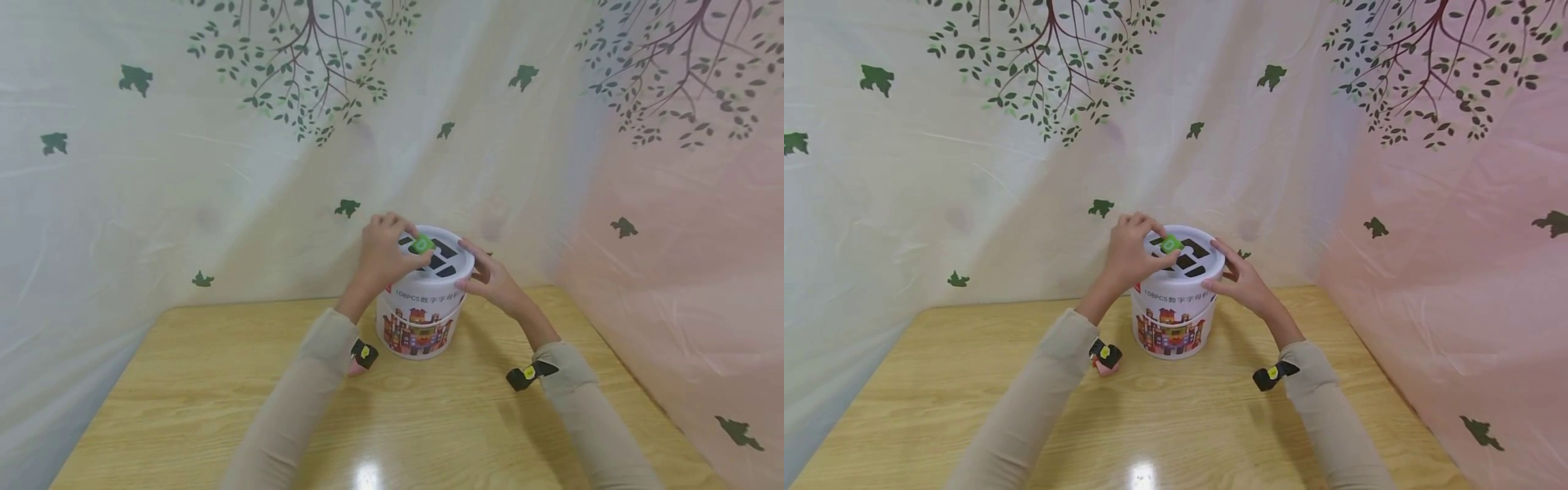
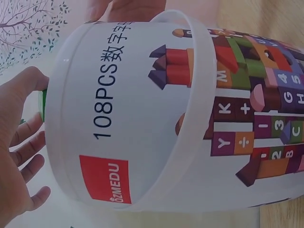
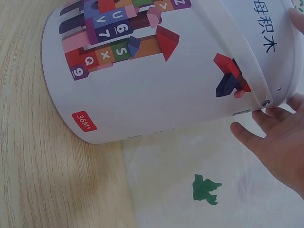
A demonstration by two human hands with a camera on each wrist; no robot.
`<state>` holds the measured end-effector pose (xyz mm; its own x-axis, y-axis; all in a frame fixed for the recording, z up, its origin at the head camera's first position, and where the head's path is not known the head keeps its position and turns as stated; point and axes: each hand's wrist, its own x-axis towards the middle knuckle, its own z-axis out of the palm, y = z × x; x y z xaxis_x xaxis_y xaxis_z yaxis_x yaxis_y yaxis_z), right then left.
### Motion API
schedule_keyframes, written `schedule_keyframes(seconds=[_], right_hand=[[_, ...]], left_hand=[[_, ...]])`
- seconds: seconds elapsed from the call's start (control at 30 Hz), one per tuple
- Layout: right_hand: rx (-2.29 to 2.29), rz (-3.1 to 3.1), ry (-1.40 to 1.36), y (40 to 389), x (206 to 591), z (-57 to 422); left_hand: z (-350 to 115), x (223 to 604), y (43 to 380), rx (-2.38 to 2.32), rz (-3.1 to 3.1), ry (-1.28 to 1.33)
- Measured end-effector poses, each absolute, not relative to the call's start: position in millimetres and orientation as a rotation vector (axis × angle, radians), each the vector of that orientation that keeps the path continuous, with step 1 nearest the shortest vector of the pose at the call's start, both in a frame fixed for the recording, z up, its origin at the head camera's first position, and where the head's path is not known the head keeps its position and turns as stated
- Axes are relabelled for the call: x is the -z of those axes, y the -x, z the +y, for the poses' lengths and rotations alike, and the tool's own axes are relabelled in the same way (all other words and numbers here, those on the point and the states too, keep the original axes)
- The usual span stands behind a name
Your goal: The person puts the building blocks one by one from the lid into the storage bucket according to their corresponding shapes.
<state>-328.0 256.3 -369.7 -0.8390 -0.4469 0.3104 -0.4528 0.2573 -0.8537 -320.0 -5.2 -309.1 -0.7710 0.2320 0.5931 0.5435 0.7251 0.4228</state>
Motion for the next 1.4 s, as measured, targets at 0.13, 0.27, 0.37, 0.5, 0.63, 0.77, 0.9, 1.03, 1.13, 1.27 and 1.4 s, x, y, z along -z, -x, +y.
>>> schedule_keyframes(seconds=[0.13, 0.27, 0.37, 0.5, 0.63, 0.77, 0.9, 1.03, 1.13, 1.27, 1.4], right_hand=[[-1.693, -2.488, -0.902, 327.9, 369.8, 256.2], [-1.698, -2.491, -0.909, 327.1, 369.9, 256.3], [-1.694, -2.497, -0.905, 326.8, 370.0, 256.4], [-1.693, -2.502, -0.905, 326.3, 369.7, 256.2], [-1.690, -2.501, -0.918, 325.4, 369.3, 256.0], [-1.690, -2.499, -0.923, 324.7, 369.1, 256.0], [-1.698, -2.497, -0.912, 324.0, 368.7, 256.0], [-1.696, -2.497, -0.906, 324.8, 369.8, 256.4], [-1.685, -2.495, -0.909, 325.5, 370.2, 256.8], [-1.675, -2.493, -0.911, 325.9, 370.0, 257.0], [-1.673, -2.497, -0.909, 325.9, 369.6, 256.8]], left_hand=[[-0.3, 310.5, 321.3, 0.799, -2.426, 0.609], [3.9, 312.3, 323.3, 0.805, -2.436, 0.609], [7.0, 313.3, 323.9, 0.814, -2.457, 0.600], [10.7, 314.2, 323.9, 0.825, -2.501, 0.582], [12.8, 315.3, 324.2, 0.841, -2.531, 0.577], [14.6, 317.6, 326.1, 0.827, -2.555, 0.562], [16.0, 318.8, 326.5, 0.809, -2.567, 0.545], [16.6, 319.0, 325.4, 0.806, -2.569, 0.539], [17.0, 318.9, 324.4, 0.806, -2.581, 0.531], [17.6, 318.6, 323.8, 0.794, -2.614, 0.504], [17.5, 319.1, 323.8, 0.789, -2.642, 0.474]])
